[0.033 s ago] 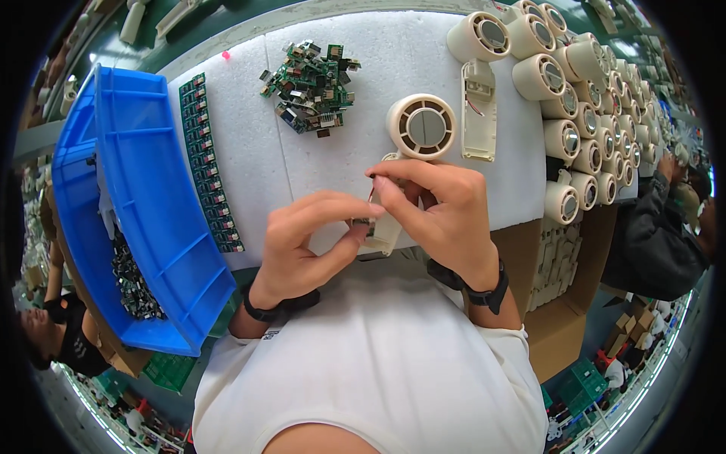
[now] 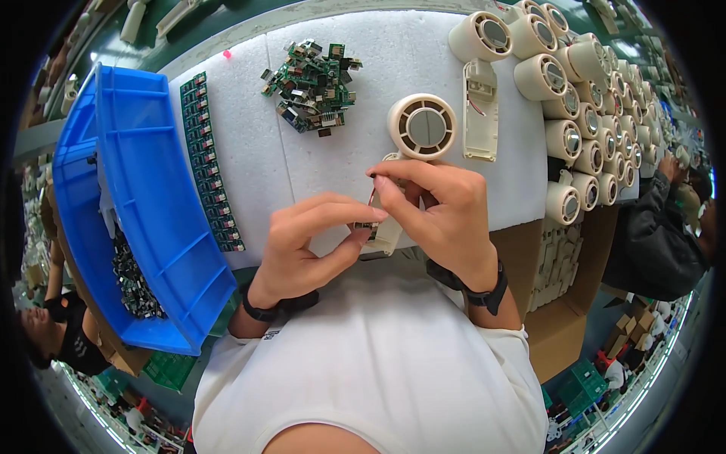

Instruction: The person picks up a circuit board and a fan housing, connects the board to the internal wires by hand, and presses the board into the housing. After fitting the components together, the person places the assembled fan onto a stack and reaches for another circuit board.

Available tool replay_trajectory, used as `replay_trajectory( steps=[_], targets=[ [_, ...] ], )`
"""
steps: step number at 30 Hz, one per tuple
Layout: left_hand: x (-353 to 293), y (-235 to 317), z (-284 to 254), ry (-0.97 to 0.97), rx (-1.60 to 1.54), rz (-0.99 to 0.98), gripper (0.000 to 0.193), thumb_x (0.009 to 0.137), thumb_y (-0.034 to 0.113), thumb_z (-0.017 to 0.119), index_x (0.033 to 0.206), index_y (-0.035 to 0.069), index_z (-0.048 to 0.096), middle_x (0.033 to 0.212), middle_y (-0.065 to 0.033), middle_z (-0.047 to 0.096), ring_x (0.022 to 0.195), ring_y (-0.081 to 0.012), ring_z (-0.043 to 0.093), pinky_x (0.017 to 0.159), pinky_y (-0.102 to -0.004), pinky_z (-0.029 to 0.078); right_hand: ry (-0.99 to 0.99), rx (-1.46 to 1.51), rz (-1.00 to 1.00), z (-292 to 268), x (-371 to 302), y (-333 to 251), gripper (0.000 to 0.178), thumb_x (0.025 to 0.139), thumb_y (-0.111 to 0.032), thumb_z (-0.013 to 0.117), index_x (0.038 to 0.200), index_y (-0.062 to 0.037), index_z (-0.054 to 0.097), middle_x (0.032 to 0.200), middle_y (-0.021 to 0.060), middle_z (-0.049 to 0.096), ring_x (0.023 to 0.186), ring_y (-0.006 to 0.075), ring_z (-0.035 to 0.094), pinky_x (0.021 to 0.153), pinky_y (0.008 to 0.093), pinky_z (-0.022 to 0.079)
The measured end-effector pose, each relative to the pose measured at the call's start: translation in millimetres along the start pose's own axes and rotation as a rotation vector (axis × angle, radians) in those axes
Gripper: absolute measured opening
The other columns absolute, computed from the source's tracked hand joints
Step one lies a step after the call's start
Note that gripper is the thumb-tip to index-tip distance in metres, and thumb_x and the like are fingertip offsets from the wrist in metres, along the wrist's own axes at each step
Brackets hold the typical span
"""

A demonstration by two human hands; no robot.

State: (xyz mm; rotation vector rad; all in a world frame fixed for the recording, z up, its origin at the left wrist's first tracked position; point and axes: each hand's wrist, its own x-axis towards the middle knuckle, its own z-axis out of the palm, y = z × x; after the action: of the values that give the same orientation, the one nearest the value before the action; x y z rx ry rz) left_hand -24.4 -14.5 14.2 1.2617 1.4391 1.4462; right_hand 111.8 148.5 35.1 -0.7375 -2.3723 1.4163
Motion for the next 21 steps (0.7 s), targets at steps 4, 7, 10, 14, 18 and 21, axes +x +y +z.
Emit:
replay_trajectory(
  steps=[4, 7, 10, 14, 18, 21],
  targets=[
    [2, -6, 3, 0.195, -0.117, -0.002, 0.033, 0.091, -0.010, 0.064, 0.123, -0.003, 0.065, 0.114, -0.0122, 0.071, 0.099, -0.0183, 0.070, 0.087, -0.0312, 0.056, 0.039, -0.065, -0.039, 2, -3, 3, 0.012, 0.088, -0.002, 0.070, 0.099, 0.0000, 0.076, 0.072, 0.0020, 0.067, 0.059, 0.0043, 0.057, 0.051, 0.0205, 0.040],
    [12, -5, 11, 0.430, -0.246, -0.074, 0.033, 0.092, -0.008, 0.064, 0.125, -0.002, 0.064, 0.108, -0.0114, 0.071, 0.097, -0.0166, 0.070, 0.087, -0.0295, 0.056, 0.040, -0.112, -0.090, 2, -3, 2, 0.011, 0.088, -0.002, 0.070, 0.098, 0.0001, 0.076, 0.072, 0.0017, 0.068, 0.059, 0.0037, 0.057, 0.051, 0.0202, 0.039],
    [12, -5, 10, 0.519, -0.359, -0.124, 0.033, 0.094, -0.007, 0.063, 0.126, -0.002, 0.062, 0.106, -0.0113, 0.071, 0.097, -0.0158, 0.070, 0.088, -0.0284, 0.055, 0.023, -0.125, -0.130, 1, -2, -1, 0.011, 0.089, -0.002, 0.070, 0.097, 0.0002, 0.076, 0.073, 0.0015, 0.068, 0.058, 0.0034, 0.057, 0.051, 0.0205, 0.039],
    [9, -7, 8, 0.477, -0.446, -0.136, 0.033, 0.096, -0.007, 0.062, 0.128, -0.003, 0.060, 0.111, -0.0120, 0.069, 0.101, -0.0159, 0.070, 0.091, -0.0279, 0.055, -0.027, -0.088, -0.065, -2, -4, -2, 0.011, 0.089, -0.001, 0.069, 0.097, 0.0005, 0.075, 0.076, 0.0022, 0.069, 0.060, 0.0037, 0.059, 0.051, 0.0199, 0.040],
    [9, -11, 10, 0.481, -0.336, -0.075, 0.033, 0.094, -0.008, 0.064, 0.126, -0.002, 0.064, 0.112, -0.0118, 0.069, 0.101, -0.0164, 0.070, 0.090, -0.0279, 0.057, -0.042, 0.008, -0.007, -2, -5, 0, 0.011, 0.090, -0.001, 0.068, 0.099, 0.0011, 0.075, 0.078, 0.0036, 0.070, 0.063, 0.0047, 0.062, 0.052, 0.0190, 0.042],
    [11, -10, 13, 0.429, -0.141, -0.026, 0.033, 0.093, -0.008, 0.065, 0.125, -0.001, 0.067, 0.111, -0.0115, 0.069, 0.099, -0.0167, 0.071, 0.088, -0.0279, 0.059, -0.037, -0.016, -0.107, -2, -4, 6, 0.011, 0.092, 0.000, 0.067, 0.100, 0.0018, 0.074, 0.079, 0.0043, 0.070, 0.065, 0.0053, 0.064, 0.052, 0.0183, 0.043]
  ],
)
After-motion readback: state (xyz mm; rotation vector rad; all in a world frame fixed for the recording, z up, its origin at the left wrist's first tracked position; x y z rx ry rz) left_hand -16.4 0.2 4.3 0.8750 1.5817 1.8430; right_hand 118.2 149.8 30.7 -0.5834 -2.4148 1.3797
